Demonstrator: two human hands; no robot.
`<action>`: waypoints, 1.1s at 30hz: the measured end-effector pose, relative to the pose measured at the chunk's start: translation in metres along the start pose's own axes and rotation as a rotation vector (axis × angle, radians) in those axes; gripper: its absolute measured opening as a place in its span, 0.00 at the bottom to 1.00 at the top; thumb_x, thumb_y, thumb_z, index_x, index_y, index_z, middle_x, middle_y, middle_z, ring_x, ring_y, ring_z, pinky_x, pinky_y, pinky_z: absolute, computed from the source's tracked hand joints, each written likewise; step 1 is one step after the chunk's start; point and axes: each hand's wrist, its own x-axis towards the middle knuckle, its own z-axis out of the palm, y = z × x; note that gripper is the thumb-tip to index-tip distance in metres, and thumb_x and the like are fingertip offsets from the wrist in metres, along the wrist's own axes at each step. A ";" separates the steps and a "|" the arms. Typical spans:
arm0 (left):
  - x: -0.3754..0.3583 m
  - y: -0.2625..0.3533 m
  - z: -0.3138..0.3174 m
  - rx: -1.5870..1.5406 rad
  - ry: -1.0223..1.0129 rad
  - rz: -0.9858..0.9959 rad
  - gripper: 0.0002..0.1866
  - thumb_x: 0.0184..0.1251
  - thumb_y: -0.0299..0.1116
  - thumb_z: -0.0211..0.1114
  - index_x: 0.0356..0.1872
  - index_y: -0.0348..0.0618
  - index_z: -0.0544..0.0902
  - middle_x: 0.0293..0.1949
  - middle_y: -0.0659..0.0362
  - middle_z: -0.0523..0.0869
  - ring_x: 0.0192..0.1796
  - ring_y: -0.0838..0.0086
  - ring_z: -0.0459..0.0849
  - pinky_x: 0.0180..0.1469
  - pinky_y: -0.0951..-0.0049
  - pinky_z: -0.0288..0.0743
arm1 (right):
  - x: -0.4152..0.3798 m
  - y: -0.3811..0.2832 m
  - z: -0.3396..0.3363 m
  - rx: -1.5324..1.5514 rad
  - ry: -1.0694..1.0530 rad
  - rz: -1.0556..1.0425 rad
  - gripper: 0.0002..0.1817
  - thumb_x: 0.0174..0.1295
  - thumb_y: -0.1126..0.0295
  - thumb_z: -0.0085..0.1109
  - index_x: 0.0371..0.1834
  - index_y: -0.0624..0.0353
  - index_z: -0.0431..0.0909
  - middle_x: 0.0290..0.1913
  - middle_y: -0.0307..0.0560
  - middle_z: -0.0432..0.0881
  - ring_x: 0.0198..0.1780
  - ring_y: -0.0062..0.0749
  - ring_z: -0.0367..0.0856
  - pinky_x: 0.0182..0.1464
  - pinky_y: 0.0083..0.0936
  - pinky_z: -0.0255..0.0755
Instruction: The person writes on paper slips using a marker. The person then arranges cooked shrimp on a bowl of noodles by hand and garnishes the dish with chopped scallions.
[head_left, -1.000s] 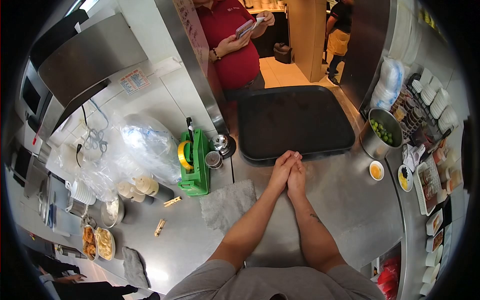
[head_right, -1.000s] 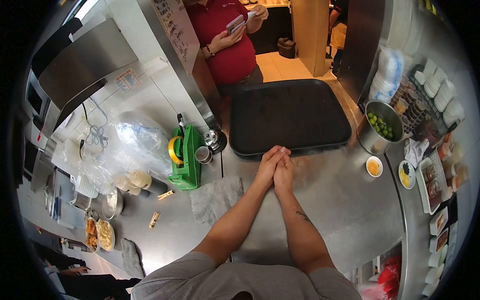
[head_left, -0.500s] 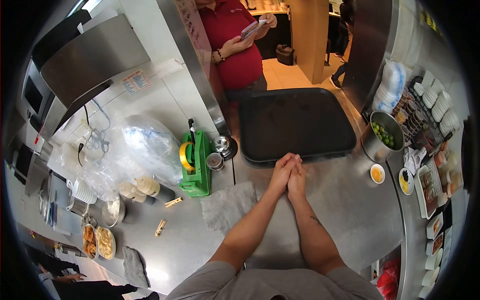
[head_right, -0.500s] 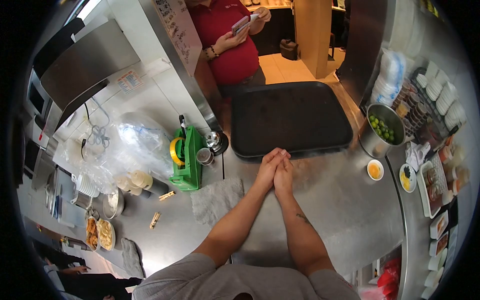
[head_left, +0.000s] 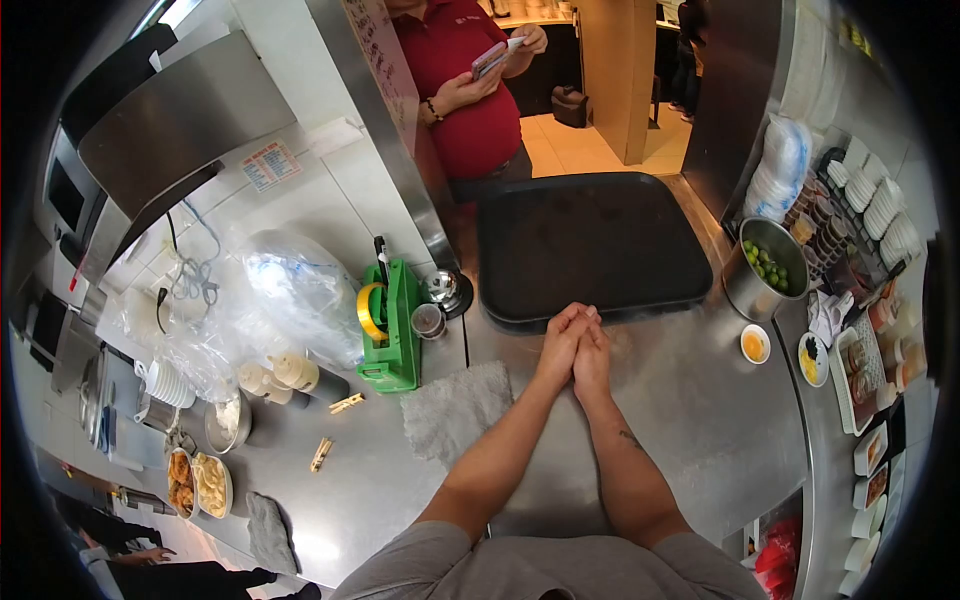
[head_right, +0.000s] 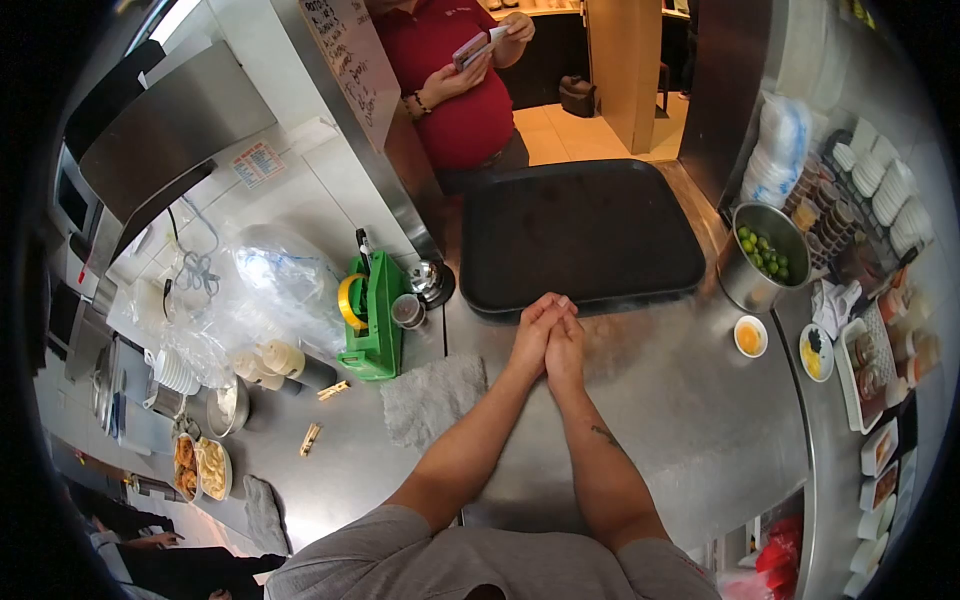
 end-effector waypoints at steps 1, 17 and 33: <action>0.000 0.001 0.000 0.011 0.001 0.000 0.12 0.66 0.37 0.57 0.28 0.40 0.77 0.26 0.65 0.77 0.30 0.84 0.71 0.35 0.83 0.66 | 0.000 0.000 -0.001 0.000 -0.006 0.006 0.15 0.69 0.67 0.39 0.42 0.64 0.77 0.38 0.42 0.79 0.41 0.25 0.76 0.45 0.20 0.69; 0.001 -0.001 -0.004 -0.013 -0.036 -0.045 0.11 0.65 0.37 0.59 0.28 0.40 0.77 0.28 0.64 0.78 0.33 0.83 0.72 0.38 0.83 0.65 | 0.000 0.000 -0.001 0.009 -0.003 0.010 0.14 0.70 0.67 0.40 0.44 0.66 0.75 0.38 0.45 0.77 0.41 0.25 0.74 0.44 0.21 0.68; 0.000 0.003 0.000 0.032 -0.024 -0.015 0.12 0.66 0.37 0.57 0.26 0.40 0.76 0.23 0.66 0.74 0.28 0.84 0.70 0.32 0.84 0.64 | 0.003 0.005 -0.004 -0.017 -0.029 -0.001 0.17 0.71 0.65 0.39 0.46 0.67 0.75 0.39 0.46 0.78 0.43 0.26 0.75 0.45 0.21 0.68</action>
